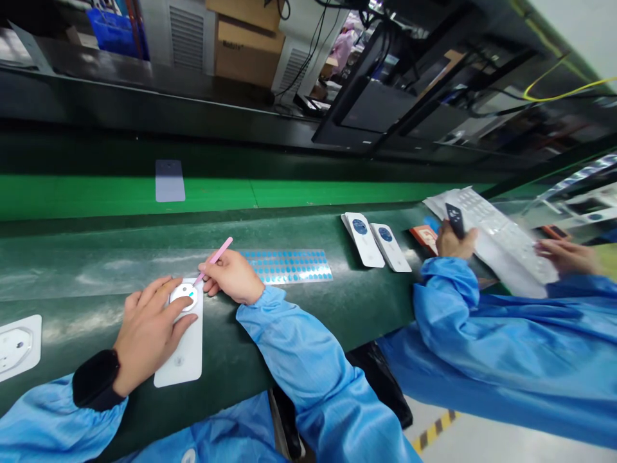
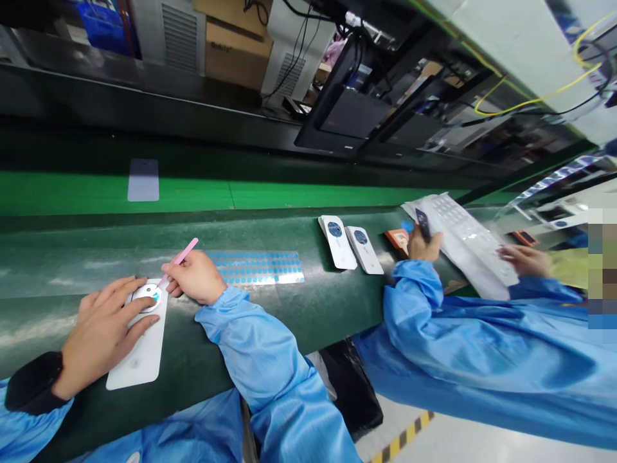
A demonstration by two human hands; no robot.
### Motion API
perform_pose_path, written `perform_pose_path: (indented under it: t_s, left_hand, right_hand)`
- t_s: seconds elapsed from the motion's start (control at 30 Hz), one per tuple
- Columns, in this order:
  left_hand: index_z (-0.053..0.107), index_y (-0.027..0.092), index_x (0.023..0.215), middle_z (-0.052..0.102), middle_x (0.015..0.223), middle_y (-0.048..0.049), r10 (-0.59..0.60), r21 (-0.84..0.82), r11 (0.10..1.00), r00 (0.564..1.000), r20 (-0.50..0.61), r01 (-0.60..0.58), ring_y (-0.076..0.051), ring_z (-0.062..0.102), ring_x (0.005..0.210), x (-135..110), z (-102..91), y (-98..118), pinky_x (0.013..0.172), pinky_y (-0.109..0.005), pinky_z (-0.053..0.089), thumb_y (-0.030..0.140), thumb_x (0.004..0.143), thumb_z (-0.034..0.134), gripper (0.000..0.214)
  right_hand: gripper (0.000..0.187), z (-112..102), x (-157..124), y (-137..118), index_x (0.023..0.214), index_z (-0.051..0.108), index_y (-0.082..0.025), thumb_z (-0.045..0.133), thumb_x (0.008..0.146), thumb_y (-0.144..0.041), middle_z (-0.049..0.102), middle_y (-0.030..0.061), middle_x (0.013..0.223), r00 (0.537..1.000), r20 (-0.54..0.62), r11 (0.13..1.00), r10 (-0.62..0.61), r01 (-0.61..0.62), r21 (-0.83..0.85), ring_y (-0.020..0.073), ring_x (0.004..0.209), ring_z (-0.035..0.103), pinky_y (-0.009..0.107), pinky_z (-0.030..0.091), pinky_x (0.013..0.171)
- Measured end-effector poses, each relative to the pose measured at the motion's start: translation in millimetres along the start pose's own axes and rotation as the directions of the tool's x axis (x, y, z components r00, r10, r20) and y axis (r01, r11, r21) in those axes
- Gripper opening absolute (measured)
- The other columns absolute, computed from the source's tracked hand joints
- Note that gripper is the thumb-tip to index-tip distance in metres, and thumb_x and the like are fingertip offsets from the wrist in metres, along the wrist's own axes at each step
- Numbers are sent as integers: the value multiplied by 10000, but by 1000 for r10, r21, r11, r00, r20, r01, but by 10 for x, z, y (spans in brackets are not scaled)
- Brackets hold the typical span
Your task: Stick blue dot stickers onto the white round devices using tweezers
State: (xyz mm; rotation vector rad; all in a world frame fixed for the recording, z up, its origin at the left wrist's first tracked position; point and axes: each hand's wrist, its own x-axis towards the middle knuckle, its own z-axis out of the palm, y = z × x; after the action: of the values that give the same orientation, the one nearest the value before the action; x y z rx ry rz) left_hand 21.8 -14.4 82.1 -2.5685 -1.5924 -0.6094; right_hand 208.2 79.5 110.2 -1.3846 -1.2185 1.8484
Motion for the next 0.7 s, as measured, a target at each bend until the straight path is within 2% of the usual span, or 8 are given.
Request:
perform_pose_path:
  t_s: [0.27,0.43,0.57,0.7]
  left_hand:
    - [779,264,985,788,1215,-153,39,37,999,999,-24,-38,-390,679,1193,17,-16,3,822,-500,495,386,1049,445,362]
    - [756,245,989,781,1210,-180,64,72,996,997,-47,-61,-405,685,1188,22,-11,12,805,-511,502,368,1052,426,357]
    - [723,242,968,764,1253,-201,29,64,998,1000,0,-29,-416,662,1228,7,3,-10,822,-531,513,392,1041,441,328]
    - [677,229,968,724,1347,-220,-29,7,1000,994,104,29,-435,623,1269,23,-11,-80,849,-550,518,423,979,557,228]
  right_hand:
    - [299,-5,17,22,758,590,-166,761,953,-315,623,-10,532,1000,2,1000,-3,3,1,115,472,626,171,546,444]
    - [268,7,7,-6,738,583,-165,710,974,-176,607,-23,516,999,-1,999,33,-33,16,106,440,609,152,515,420]
    - [267,20,-2,-44,734,579,-161,687,971,-104,609,-27,524,999,-6,998,41,-40,50,107,429,606,156,513,418]
    - [268,-13,0,-94,736,581,-147,646,985,-76,613,-22,539,996,8,986,83,-84,147,109,432,612,161,513,419]
